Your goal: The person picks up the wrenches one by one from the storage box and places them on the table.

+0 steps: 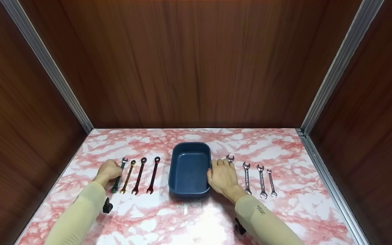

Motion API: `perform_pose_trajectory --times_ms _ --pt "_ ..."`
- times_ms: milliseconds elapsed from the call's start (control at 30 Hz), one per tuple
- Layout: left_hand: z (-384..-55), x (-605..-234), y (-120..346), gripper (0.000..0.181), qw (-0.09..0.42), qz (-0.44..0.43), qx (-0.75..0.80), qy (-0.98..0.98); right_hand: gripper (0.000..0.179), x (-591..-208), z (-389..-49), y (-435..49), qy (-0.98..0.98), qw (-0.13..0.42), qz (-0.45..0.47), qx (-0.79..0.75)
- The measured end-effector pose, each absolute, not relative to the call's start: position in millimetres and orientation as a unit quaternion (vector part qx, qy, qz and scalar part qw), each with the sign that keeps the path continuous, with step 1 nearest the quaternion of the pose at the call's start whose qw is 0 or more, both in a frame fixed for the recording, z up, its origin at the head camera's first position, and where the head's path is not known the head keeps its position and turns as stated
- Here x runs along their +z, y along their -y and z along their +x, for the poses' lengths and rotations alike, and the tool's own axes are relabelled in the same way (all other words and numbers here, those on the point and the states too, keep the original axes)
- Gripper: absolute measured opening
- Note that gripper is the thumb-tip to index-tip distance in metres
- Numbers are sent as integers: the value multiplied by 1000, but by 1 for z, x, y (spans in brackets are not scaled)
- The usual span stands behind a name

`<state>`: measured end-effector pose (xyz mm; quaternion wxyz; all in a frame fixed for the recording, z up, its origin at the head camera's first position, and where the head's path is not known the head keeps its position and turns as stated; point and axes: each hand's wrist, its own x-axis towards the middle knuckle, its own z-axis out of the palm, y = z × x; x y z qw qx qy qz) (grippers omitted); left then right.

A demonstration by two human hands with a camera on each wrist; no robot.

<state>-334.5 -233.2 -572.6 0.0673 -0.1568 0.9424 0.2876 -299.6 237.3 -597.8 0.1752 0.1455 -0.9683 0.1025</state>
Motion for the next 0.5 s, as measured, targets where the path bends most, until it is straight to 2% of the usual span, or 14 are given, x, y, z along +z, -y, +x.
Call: perform_pose_trajectory --times_ms 233,500 --pt "-334 -574 229 11 53 -149 264 -951 28 -598 -301 -240 970 164 142 107" --pt "-341 -570 218 15 67 -143 225 -961 25 -589 -300 -245 970 154 146 118"
